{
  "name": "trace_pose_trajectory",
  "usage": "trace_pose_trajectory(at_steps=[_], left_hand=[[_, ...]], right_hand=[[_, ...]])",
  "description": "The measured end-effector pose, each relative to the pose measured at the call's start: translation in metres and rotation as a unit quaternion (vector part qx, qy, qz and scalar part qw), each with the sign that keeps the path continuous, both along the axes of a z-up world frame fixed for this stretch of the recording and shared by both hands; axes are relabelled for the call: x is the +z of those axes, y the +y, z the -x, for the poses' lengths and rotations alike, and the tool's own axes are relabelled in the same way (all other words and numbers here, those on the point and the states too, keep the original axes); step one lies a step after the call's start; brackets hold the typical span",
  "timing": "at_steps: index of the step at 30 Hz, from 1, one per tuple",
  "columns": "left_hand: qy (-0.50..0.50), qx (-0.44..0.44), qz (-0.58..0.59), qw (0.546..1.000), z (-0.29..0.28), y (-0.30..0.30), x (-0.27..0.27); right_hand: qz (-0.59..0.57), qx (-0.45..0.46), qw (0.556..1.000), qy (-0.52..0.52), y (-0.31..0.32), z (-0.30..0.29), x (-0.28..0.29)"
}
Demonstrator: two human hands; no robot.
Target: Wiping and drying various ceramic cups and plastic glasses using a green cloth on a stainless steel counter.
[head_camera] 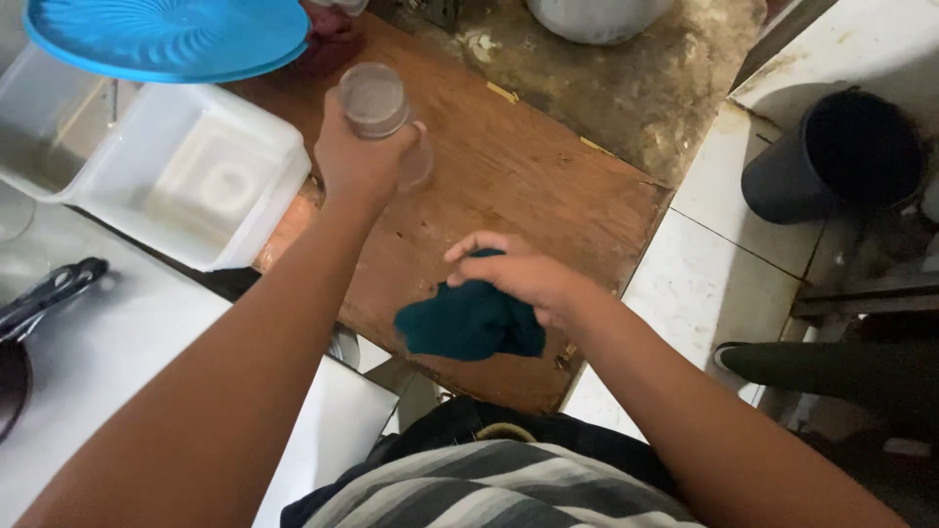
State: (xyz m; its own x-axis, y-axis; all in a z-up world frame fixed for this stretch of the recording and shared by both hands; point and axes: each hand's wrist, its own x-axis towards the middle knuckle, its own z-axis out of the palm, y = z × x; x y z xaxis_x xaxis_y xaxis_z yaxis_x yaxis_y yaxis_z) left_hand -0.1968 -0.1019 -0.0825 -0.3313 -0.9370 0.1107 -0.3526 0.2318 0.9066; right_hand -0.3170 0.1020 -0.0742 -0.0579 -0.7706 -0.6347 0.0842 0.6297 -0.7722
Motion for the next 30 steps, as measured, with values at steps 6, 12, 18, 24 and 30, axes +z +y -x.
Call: trace_pose_trajectory(at_steps=[6,12,18,24,30], left_hand=[[0.154,0.094,-0.169,0.969,-0.037,0.013,0.045],[0.271,0.095,-0.361,0.887,-0.060,0.037,0.059],[0.292,0.125,-0.305,0.898,-0.062,0.044,0.035],[0.309,0.206,-0.306,0.877,-0.059,0.059,0.049],[0.346,0.273,-0.288,0.850,-0.056,0.060,0.044]], right_hand=[[-0.152,-0.148,0.977,0.025,-0.033,0.003,0.039],[-0.010,-0.150,0.979,-0.137,-0.054,0.007,0.029],[0.054,-0.121,0.950,-0.282,-0.058,-0.002,0.007],[0.059,-0.190,0.950,-0.242,-0.050,-0.022,0.011],[0.033,-0.194,0.968,-0.153,-0.048,-0.029,0.023]])
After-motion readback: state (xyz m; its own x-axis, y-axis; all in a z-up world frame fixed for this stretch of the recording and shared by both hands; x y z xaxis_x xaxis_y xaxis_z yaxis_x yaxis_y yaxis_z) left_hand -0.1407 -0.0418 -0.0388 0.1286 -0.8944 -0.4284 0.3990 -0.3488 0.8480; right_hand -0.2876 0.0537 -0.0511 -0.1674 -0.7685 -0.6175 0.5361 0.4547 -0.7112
